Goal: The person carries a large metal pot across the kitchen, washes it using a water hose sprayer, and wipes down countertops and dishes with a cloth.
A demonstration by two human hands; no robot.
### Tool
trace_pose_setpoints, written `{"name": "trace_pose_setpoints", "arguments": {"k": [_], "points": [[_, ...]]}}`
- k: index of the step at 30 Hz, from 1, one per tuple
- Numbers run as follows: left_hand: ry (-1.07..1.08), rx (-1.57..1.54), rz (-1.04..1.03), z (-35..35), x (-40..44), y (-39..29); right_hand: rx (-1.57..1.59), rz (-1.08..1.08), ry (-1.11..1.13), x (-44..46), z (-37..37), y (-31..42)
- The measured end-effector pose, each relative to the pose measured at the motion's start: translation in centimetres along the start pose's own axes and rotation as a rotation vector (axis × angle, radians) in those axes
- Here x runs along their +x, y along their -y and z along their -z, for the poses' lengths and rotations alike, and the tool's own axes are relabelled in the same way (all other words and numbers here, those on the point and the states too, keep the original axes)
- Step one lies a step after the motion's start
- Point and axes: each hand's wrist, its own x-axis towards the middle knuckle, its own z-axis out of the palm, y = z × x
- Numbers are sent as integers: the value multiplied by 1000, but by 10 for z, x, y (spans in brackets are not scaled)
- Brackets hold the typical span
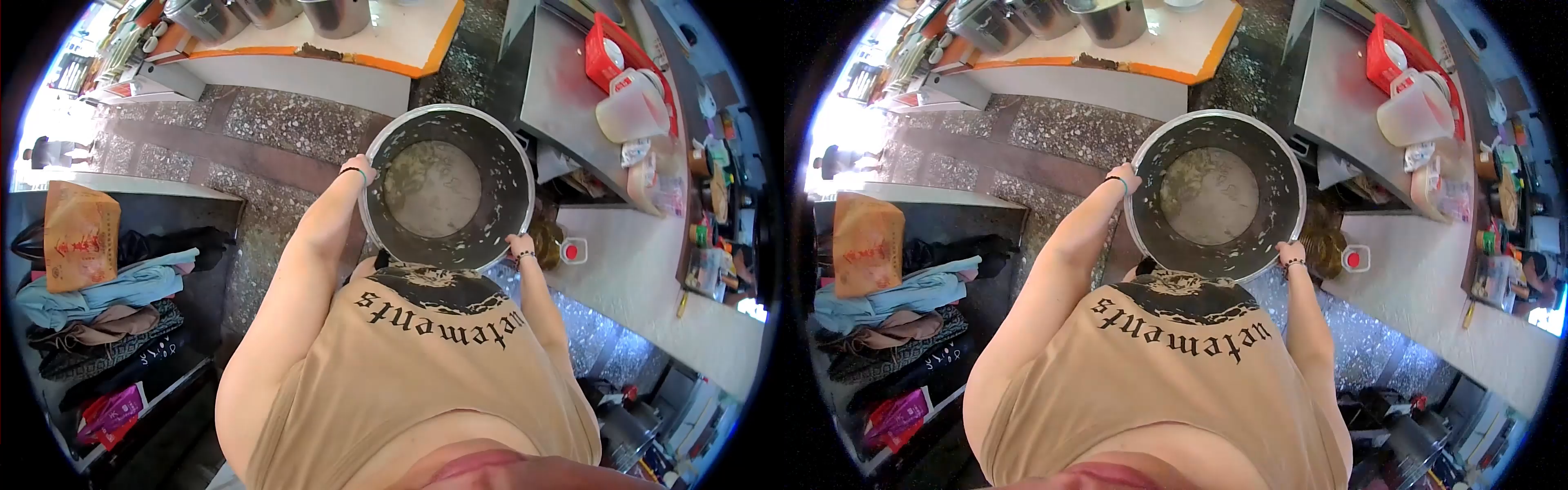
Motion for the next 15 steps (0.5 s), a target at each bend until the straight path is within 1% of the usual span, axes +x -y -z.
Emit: {"name": "trace_pose_setpoints", "arguments": {"k": [1, 4, 6, 10, 12, 15], "points": [[-13, -1, 11, 10, 13, 0, -24, -5, 26, 14, -5, 15], [-58, -5, 132, 20, 47, 4, 51, -29, 82, 49, -20, 50], [-47, -21, 158, 28, 61, 12, 7, 13, 99, 67, -26, 70], [21, -116, 202, 47, 89, 33, -53, 12, 160, 91, -41, 114], [37, -167, 249, 47, 112, 51, -77, -1, 153, 99, -54, 137], [72, -168, 241, 53, 146, 75, -81, -20, 146, 101, -74, 164]]}}
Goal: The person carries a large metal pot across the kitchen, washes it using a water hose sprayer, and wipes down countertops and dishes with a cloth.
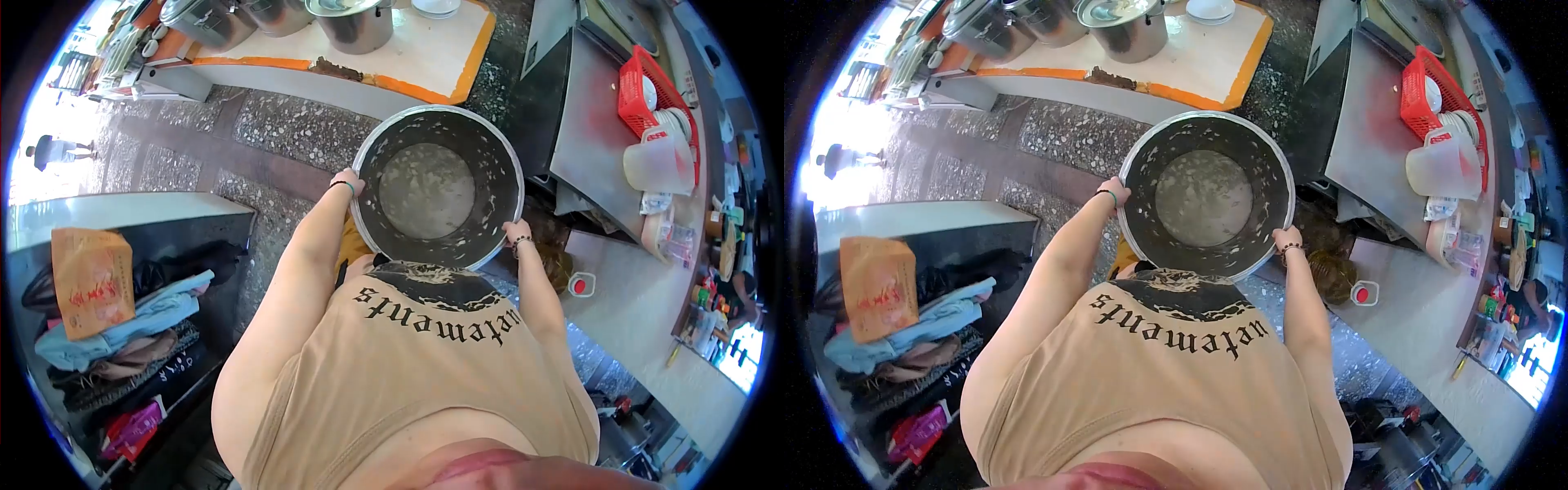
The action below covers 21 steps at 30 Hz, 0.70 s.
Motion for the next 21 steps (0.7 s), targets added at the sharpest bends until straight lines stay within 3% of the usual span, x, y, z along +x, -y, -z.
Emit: {"name": "trace_pose_setpoints", "arguments": {"k": [6, 8, 9, 12, 17, 21], "points": [[35, 112, -99, 58, 68, 16, 49, -41, -31, -32, -51, 63], [-80, 209, -248, 63, 100, 28, -64, -146, -129, -37, -74, 58], [18, 261, -286, 88, 93, 21, 24, -92, -182, -14, -90, 24], [92, 238, -283, 113, 114, 17, 90, -201, -191, -80, -100, 92], [9, 359, -381, 130, 135, 12, 121, -225, -224, -99, -120, 106], [119, 302, -331, 154, 123, -3, 115, -245, -239, -96, -132, 94]]}}
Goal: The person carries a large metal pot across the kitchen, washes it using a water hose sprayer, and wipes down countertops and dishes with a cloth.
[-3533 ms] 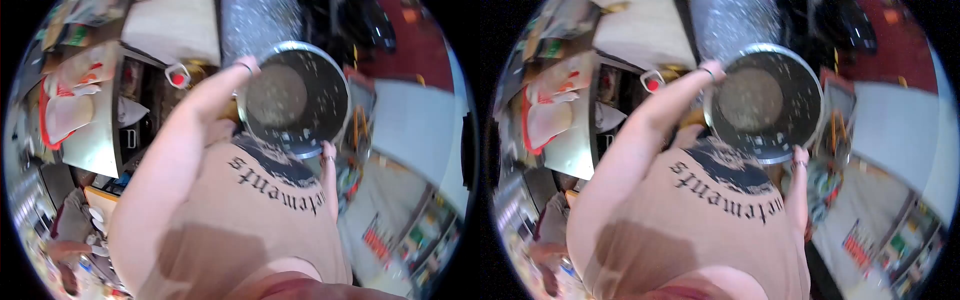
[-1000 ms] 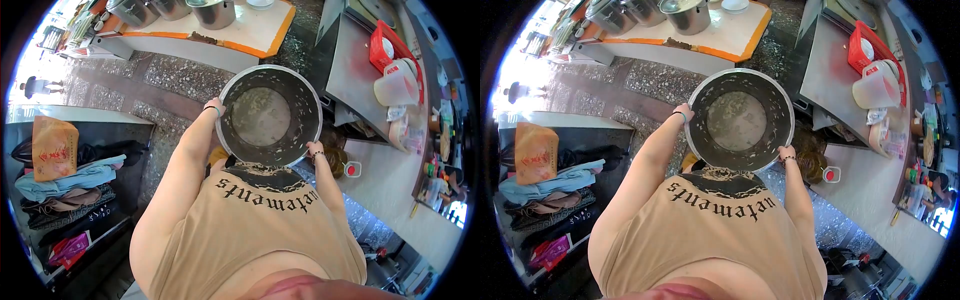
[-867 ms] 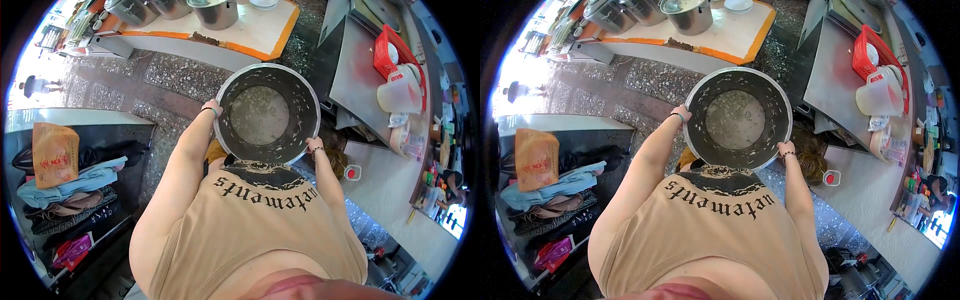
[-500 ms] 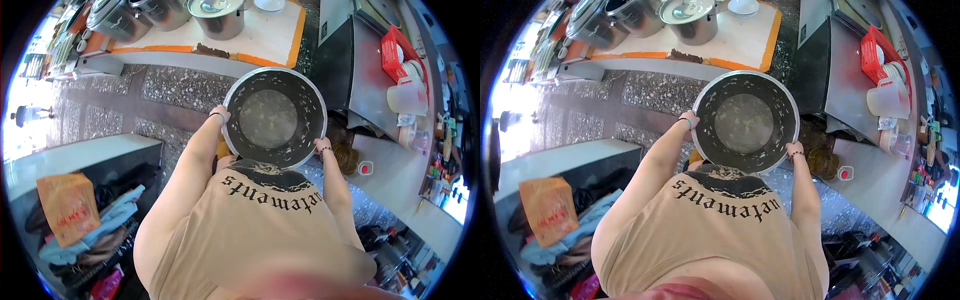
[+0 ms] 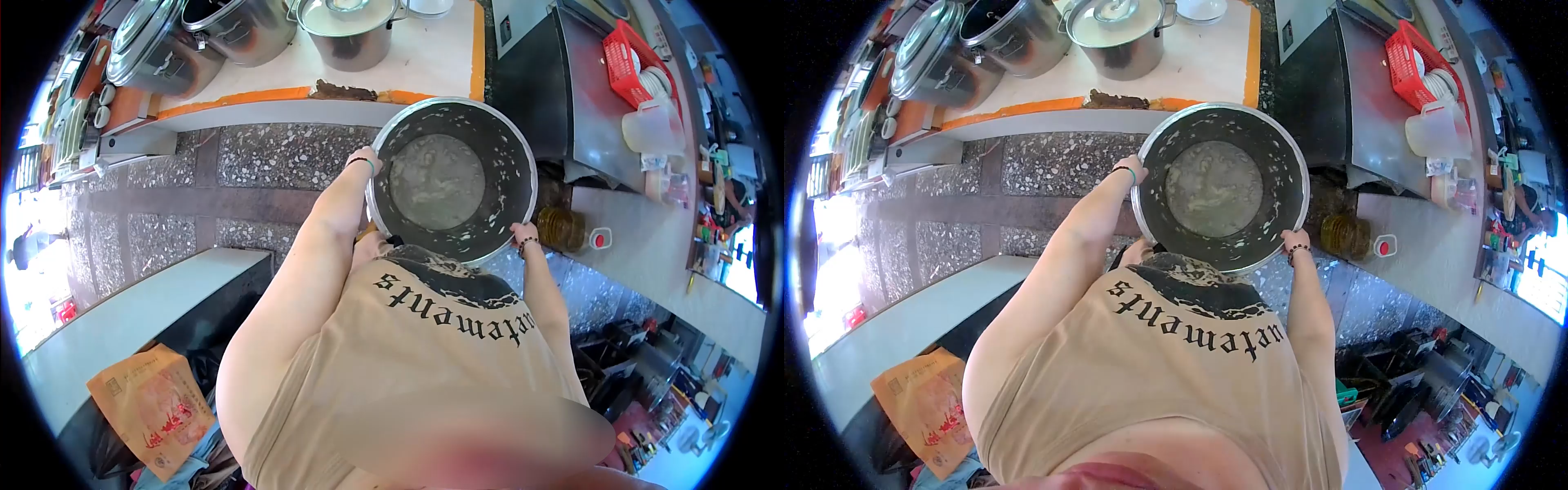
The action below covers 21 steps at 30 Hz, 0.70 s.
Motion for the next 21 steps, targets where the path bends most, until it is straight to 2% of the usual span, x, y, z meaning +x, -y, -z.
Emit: {"name": "trace_pose_setpoints", "arguments": {"k": [7, 9, 11, 15, 21], "points": [[-97, 219, -143, -2, 40, 4, 113, -58, -3, -6, -6, 6], [-8, 100, -62, 11, 41, -2, -45, -88, 86, -8, 7, 25], [-1, 94, -95, 17, 55, -3, 22, -51, 38, -30, 18, 57], [174, 42, -33, 48, 50, -14, -50, -98, 112, 0, 31, 78], [143, -47, -38, 69, 30, -17, 10, -144, 160, -3, 31, 93]]}}
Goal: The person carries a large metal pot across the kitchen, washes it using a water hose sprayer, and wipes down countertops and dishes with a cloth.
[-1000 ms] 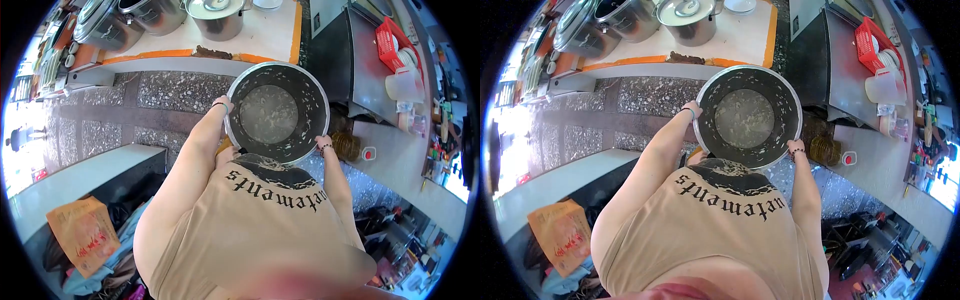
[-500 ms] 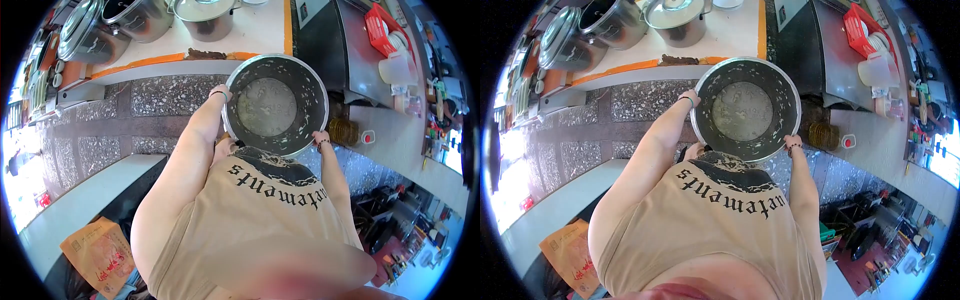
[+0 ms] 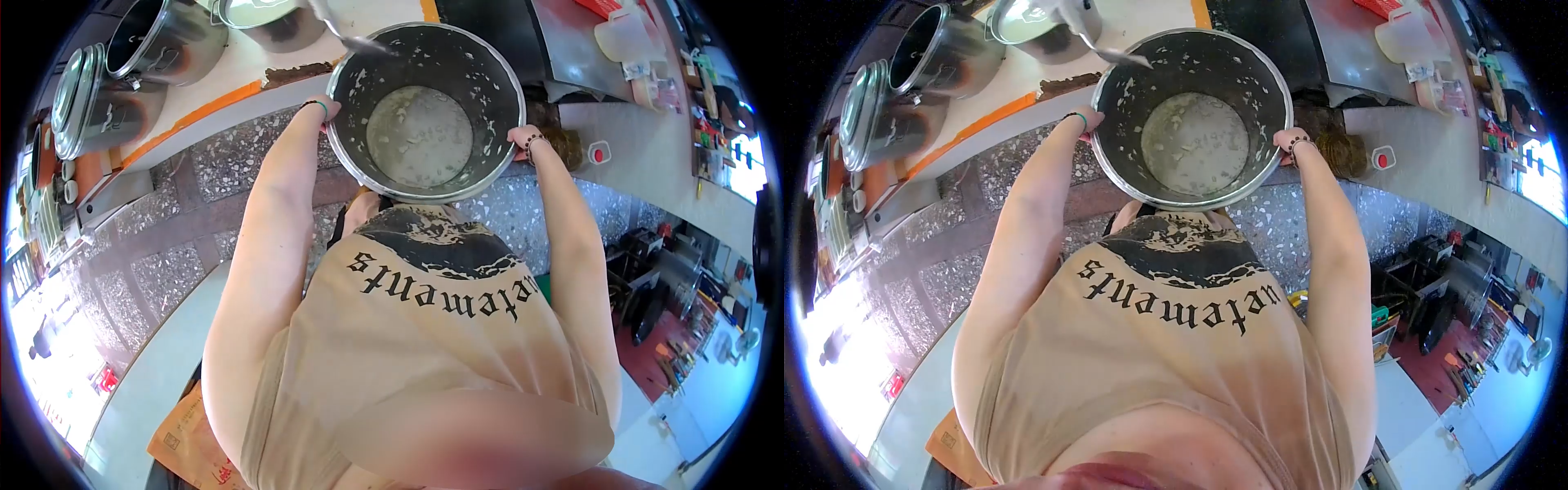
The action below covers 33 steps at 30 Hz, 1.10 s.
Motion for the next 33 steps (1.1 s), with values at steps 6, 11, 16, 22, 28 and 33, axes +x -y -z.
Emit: {"name": "trace_pose_setpoints", "arguments": {"k": [6, 11, 16, 22, 28, 33], "points": [[-14, 47, -15, -6, 5, 8, -29, -14, -18, -2, -5, -3], [16, 55, -33, -7, 5, 9, 33, -26, -5, 0, -6, -12], [24, 89, -53, -10, 16, 13, -56, -20, -33, -3, -8, -17], [-43, 90, -35, -17, 1, 6, 60, 0, -64, -9, -14, -38], [-30, 163, -8, -26, 12, 0, 99, -28, -46, -13, -18, -59], [-100, 218, -141, -34, 4, -2, 59, -56, -54, -12, -19, -72]]}}
